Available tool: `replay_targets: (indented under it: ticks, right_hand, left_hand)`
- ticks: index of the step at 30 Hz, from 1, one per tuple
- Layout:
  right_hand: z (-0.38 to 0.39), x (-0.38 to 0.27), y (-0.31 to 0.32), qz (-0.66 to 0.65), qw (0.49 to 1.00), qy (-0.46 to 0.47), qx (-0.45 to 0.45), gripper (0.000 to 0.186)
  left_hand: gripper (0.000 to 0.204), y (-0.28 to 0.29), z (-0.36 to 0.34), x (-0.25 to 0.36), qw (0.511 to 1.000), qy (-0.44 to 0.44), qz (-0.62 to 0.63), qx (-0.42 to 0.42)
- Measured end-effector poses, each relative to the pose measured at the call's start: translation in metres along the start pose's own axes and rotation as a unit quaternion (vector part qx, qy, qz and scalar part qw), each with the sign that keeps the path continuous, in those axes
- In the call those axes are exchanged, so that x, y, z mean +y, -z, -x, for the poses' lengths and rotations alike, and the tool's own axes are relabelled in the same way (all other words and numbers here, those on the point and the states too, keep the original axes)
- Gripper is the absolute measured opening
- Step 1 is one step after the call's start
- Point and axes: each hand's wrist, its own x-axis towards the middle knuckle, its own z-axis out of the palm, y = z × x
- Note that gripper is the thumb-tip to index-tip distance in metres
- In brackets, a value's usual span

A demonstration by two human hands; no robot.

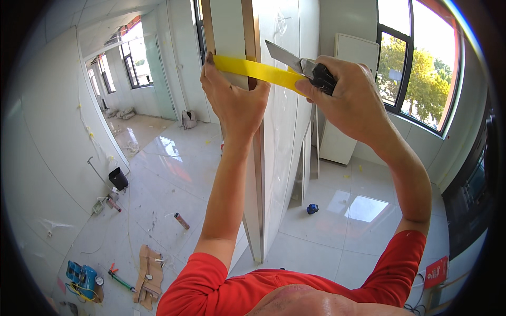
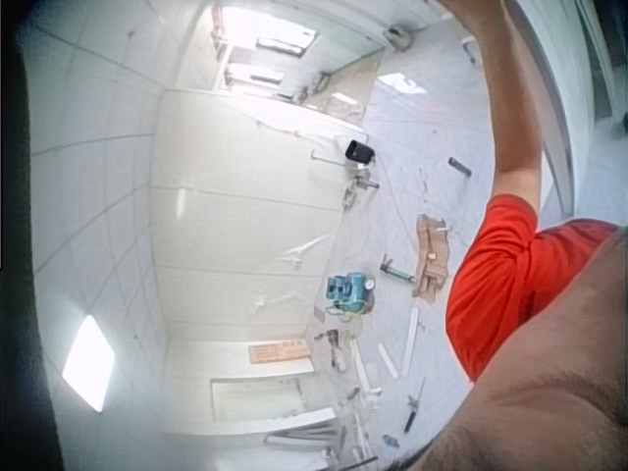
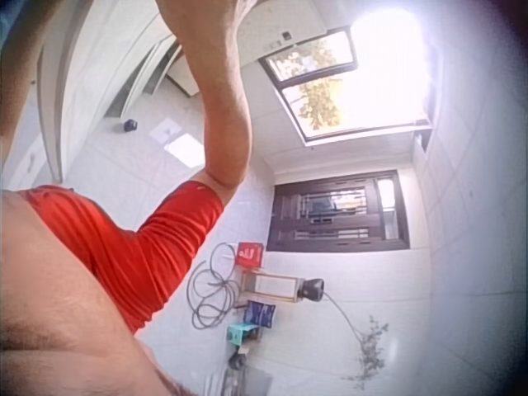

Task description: The person applies yellow tape to a vertical door frame, cuts it with a utility knife, and smooths it along the edge. They repeat this process multiple times, adjusting the tape and trimming excess material.

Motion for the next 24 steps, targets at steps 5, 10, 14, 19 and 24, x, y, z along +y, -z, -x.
replay_targets:
  ticks: [5, 10, 14, 19, 24]
  right_hand:
    - [0.004, -0.002, -0.002, 0.031, 0.999, 0.036, 0.013, 0.044]
    - [0.004, -0.015, 0.000, 0.009, 1.000, 0.001, -0.003, 0.034]
    - [0.004, -0.022, 0.000, -0.010, 1.000, 0.008, -0.003, 0.034]
    - [-0.004, -0.060, 0.007, -0.007, 0.998, 0.041, -0.037, 0.042]
    - [-0.021, -0.107, 0.002, -0.021, 0.995, 0.092, -0.034, 0.039]
  left_hand:
    - [0.104, 0.001, 0.000, -0.002, 1.000, 0.000, 0.014, -0.008]
    - [0.105, 0.004, 0.000, -0.004, 0.999, 0.017, 0.029, -0.015]
    - [0.106, 0.004, 0.000, -0.007, 1.000, 0.003, 0.016, -0.007]
    - [0.109, 0.006, -0.003, -0.010, 0.998, 0.022, 0.066, 0.002]
    - [0.107, 0.003, -0.002, -0.023, 0.991, 0.018, 0.131, 0.024]
